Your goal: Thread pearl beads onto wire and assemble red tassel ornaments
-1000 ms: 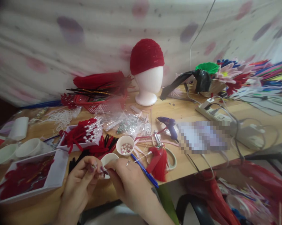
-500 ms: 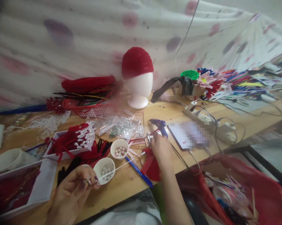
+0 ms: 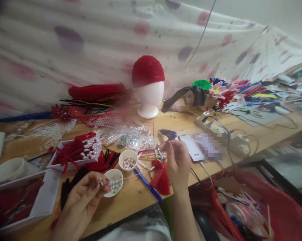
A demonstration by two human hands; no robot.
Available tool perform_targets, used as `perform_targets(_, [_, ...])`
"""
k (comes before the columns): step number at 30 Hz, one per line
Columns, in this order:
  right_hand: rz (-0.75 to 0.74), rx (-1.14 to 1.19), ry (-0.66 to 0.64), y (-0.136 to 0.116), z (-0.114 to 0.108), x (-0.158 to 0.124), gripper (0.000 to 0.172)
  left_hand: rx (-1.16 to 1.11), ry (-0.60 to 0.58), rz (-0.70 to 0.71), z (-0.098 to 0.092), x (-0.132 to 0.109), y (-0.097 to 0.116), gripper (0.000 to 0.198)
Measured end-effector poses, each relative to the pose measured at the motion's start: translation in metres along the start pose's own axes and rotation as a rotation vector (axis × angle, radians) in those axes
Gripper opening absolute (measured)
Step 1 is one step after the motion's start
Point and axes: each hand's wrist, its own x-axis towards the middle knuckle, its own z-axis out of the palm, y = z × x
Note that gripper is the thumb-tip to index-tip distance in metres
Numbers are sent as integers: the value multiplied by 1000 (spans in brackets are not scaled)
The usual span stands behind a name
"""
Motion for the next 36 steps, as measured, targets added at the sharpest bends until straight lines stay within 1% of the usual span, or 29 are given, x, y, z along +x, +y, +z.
perform_targets(1, [-43, 170, 6, -10, 0, -3, 18, -16, -27, -14, -1, 2, -1, 30])
perform_targets(3, [-48, 484, -18, -26, 0, -8, 14, -50, -85, -38, -2, 6, -1, 27])
perform_targets(4, [-5, 627, -64, -33, 0, -10, 13, -73, -100, -43, -1, 7, -2, 27])
perform_targets(6, [141, 852, -204, -40, 2, -12, 13, -120, -96, -46, 2, 8, -2, 27])
perform_targets(8, [256, 1019, -328, -43, 7, -17, 24, -167, -90, -53, 6, 8, -2, 29])
perform_targets(9, [282, 1076, -373, -43, 10, -21, 28, -187, -90, -58, 8, 8, -3, 30])
perform_targets(10, [296, 1114, -406, -44, 14, -26, 27, -205, -93, -67, 9, 8, -4, 30])
perform_targets(11, [304, 1132, -427, -45, 18, -32, 20, -221, -95, -75, 10, 8, -5, 30])
perform_targets(12, [309, 1132, -435, -47, 22, -39, 13, -236, -96, -80, 10, 8, -6, 30])
perform_targets(13, [308, 1114, -433, -49, 25, -47, 16, -249, -99, -84, 10, 9, -7, 29])
perform_targets(14, [288, 1080, -415, -52, 28, -54, 25, -259, -105, -87, 9, 9, -9, 28])
perform_targets(15, [235, 1039, -394, -54, 30, -62, 30, -269, -112, -87, 8, 10, -11, 28])
perform_targets(16, [160, 995, -388, -56, 32, -67, 32, -276, -122, -84, 7, 10, -12, 27])
perform_targets(18, [3, 907, -419, -58, 35, -75, 32, -277, -147, -83, 6, 11, -16, 25])
perform_targets(19, [-53, 867, -452, -57, 36, -77, 31, -272, -161, -82, 6, 12, -17, 24])
perform_targets(21, [-109, 793, -502, -54, 38, -78, 31, -268, -197, -77, 6, 13, -20, 22])
perform_targets(23, [-145, 740, -515, -50, 40, -76, 31, -290, -223, -72, 6, 13, -21, 20])
perform_targets(26, [-216, 702, -521, -47, 42, -71, 29, -318, -217, -87, 7, 14, -21, 18])
perform_targets(30, [-245, 672, -540, -48, 42, -68, 29, -300, -202, -121, 11, 15, -19, 20])
perform_targets(36, [-220, 648, -551, -48, 42, -67, 29, -278, -172, -133, 13, 16, -17, 22])
